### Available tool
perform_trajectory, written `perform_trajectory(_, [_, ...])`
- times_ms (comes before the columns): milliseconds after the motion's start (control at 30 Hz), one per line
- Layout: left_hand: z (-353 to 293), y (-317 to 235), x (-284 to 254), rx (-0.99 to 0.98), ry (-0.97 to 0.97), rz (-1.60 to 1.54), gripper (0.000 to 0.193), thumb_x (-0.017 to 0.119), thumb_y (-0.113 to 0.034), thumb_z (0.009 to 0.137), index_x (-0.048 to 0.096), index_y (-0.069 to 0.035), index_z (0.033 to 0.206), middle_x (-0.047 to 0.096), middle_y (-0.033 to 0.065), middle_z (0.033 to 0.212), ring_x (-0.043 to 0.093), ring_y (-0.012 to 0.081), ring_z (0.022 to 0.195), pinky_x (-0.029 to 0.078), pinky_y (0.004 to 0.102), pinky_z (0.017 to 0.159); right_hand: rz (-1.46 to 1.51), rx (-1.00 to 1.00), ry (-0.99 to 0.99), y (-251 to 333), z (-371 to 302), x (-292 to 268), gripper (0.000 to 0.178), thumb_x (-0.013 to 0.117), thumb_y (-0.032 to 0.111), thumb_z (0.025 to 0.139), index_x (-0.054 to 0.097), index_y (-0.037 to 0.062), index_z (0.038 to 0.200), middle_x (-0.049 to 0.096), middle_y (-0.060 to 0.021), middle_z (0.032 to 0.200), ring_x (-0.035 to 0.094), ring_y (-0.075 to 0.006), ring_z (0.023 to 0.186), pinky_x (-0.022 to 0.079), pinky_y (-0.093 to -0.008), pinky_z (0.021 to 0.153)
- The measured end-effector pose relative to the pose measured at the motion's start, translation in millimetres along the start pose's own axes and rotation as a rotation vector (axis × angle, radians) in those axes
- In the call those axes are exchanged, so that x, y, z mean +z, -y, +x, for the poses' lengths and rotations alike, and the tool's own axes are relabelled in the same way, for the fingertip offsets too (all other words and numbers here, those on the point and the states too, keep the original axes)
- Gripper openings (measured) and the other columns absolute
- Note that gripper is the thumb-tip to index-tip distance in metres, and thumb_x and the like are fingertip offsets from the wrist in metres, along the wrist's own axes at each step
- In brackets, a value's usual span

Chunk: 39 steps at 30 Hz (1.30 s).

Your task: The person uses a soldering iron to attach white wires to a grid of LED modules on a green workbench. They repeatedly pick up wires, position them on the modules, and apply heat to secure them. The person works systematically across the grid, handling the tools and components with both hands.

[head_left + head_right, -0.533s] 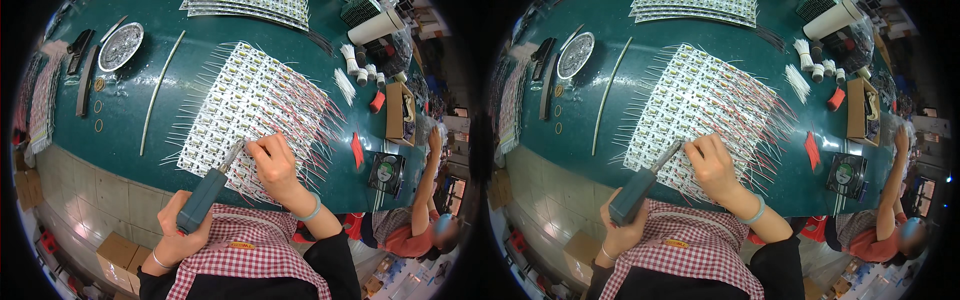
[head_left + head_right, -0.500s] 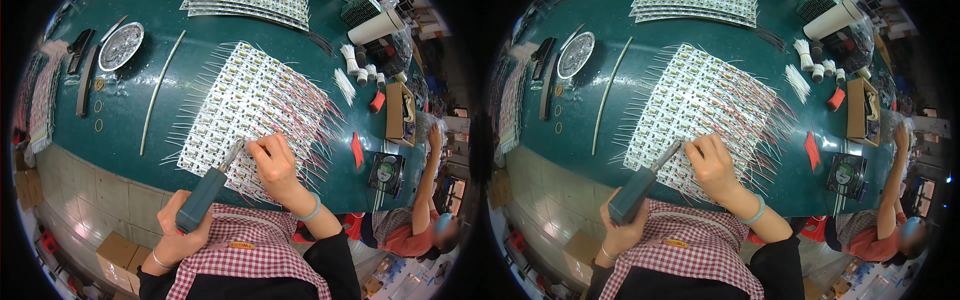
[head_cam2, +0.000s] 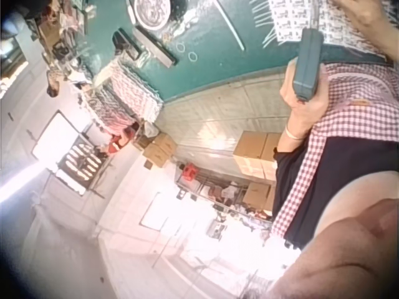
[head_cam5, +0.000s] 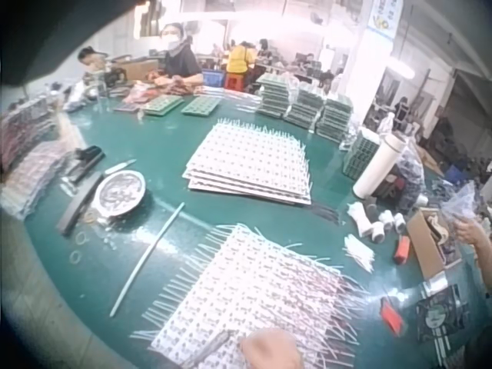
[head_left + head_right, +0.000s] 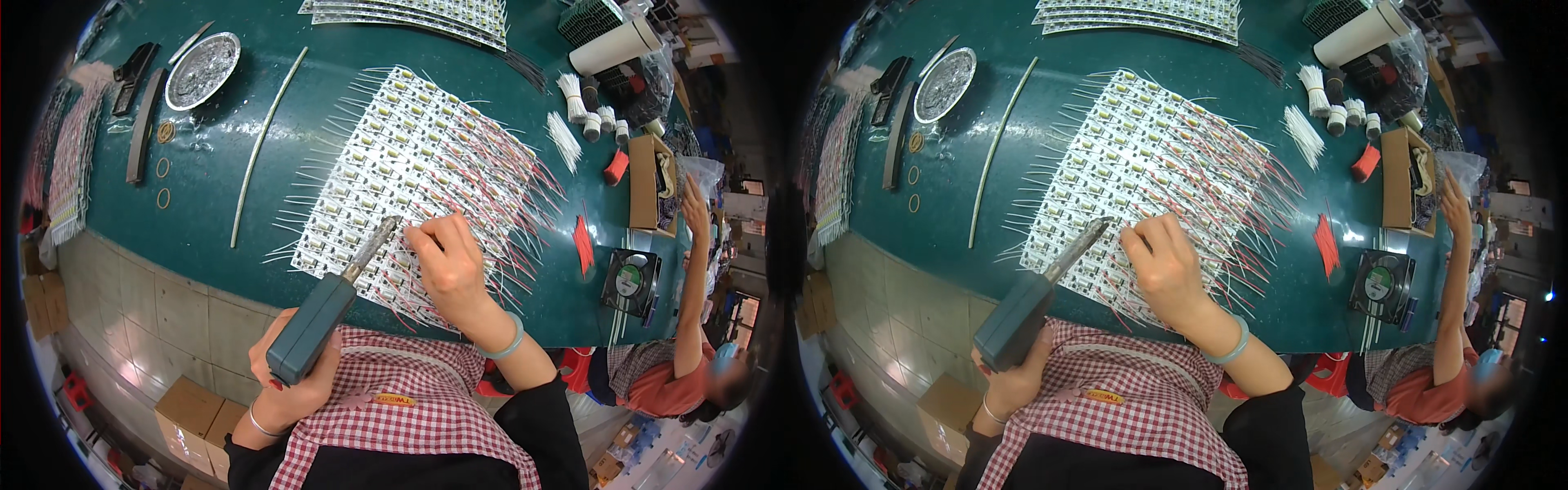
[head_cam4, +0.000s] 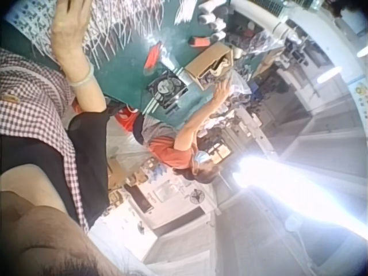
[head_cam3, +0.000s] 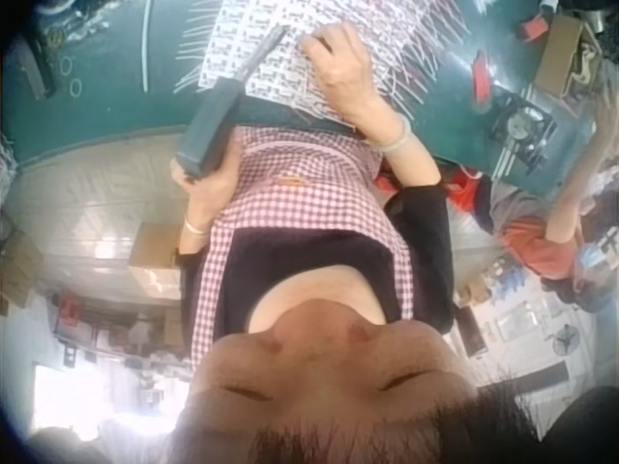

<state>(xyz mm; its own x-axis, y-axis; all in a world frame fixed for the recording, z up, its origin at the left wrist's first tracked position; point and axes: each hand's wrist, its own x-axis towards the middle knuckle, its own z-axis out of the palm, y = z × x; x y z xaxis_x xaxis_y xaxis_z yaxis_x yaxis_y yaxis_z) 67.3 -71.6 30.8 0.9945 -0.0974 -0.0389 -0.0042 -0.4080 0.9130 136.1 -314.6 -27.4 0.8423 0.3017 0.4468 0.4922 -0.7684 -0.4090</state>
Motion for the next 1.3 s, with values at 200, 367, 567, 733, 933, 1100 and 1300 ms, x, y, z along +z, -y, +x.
perform_trajectory(200, [-1.9, 0.9, -1.7, 0.03, -0.058, -0.014, 0.021, 0.074, 0.008, 0.077, 0.071, 0.009, 0.098, 0.071, 0.0166, 0.095, 0.07, 0.0199, 0.077, 0.055, 0.0292, 0.067, 0.007, 0.018, -0.061, 7.4, -1.3, -11.8, 0.027, 0.068, -0.005, 0.07, 0.069, -0.0007, 0.096, 0.059, -0.0077, 0.083, 0.057, -0.0262, 0.076, 0.048, -0.0362, 0.064])
perform_trajectory(367, [-5.4, 5.5, -3.4, 0.02, -0.052, -0.018, 0.021, 0.074, 0.007, 0.077, 0.071, 0.008, 0.098, 0.071, 0.0163, 0.096, 0.07, 0.02, 0.078, 0.055, 0.0295, 0.068, 0.076, 0.021, -0.056, 15.4, -3.5, -9.6, 0.026, 0.069, -0.006, 0.07, 0.069, -0.0013, 0.096, 0.058, -0.0077, 0.081, 0.056, -0.026, 0.075, 0.046, -0.0365, 0.063])
perform_trajectory(567, [-10.0, 9.6, -2.1, 0.002, -0.041, -0.027, 0.02, 0.075, 0.007, 0.077, 0.071, 0.008, 0.097, 0.071, 0.0165, 0.095, 0.069, 0.02, 0.077, 0.055, 0.0297, 0.067, 0.087, 0.053, -0.023, 13.7, -12.2, 1.8, 0.026, 0.069, -0.007, 0.073, 0.069, -0.0003, 0.098, 0.056, -0.0085, 0.082, 0.055, -0.0258, 0.076, 0.046, -0.0366, 0.063])
perform_trajectory(733, [-12.6, 11.7, -2.2, -0.009, -0.022, -0.038, 0.019, 0.076, 0.006, 0.077, 0.07, 0.008, 0.095, 0.071, 0.0166, 0.094, 0.069, 0.0201, 0.076, 0.054, 0.0301, 0.067, 0.078, 0.058, -0.004, 16.3, -12.4, 1.8, 0.026, 0.069, -0.008, 0.073, 0.069, -0.0002, 0.098, 0.055, -0.0087, 0.083, 0.054, -0.0258, 0.076, 0.046, -0.0365, 0.063])
perform_trajectory(933, [-14.4, 12.4, -3.3, -0.011, 0.013, -0.009, 0.018, 0.076, 0.006, 0.077, 0.07, 0.007, 0.093, 0.07, 0.0163, 0.091, 0.068, 0.0208, 0.074, 0.054, 0.0307, 0.067, 0.048, 0.051, 0.013, 17.4, -13.2, 1.4, 0.029, 0.068, -0.008, 0.072, 0.068, -0.0006, 0.1, 0.055, -0.0091, 0.085, 0.054, -0.0259, 0.077, 0.047, -0.0366, 0.064])
perform_trajectory(1100, [-16.8, 18.1, -1.9, -0.005, 0.032, -0.005, 0.018, 0.076, 0.007, 0.076, 0.07, 0.006, 0.092, 0.069, 0.0159, 0.089, 0.069, 0.0218, 0.073, 0.054, 0.0306, 0.067, 0.029, 0.036, 0.018, 17.0, -14.0, 3.1, 0.031, 0.067, -0.008, 0.07, 0.068, -0.0013, 0.1, 0.055, -0.0092, 0.086, 0.055, -0.0261, 0.078, 0.048, -0.0363, 0.064])
perform_trajectory(1300, [-14.5, 17.3, 4.5, 0.036, -0.034, -0.025, 0.015, 0.075, 0.007, 0.076, 0.069, 0.005, 0.09, 0.066, 0.0131, 0.084, 0.067, 0.0204, 0.069, 0.053, 0.031, 0.064, -0.014, 0.0, 0.034, 15.3, -15.6, 3.7, 0.032, 0.067, -0.005, 0.069, 0.067, -0.0031, 0.101, 0.056, -0.0102, 0.088, 0.056, -0.0275, 0.08, 0.049, -0.0371, 0.066])
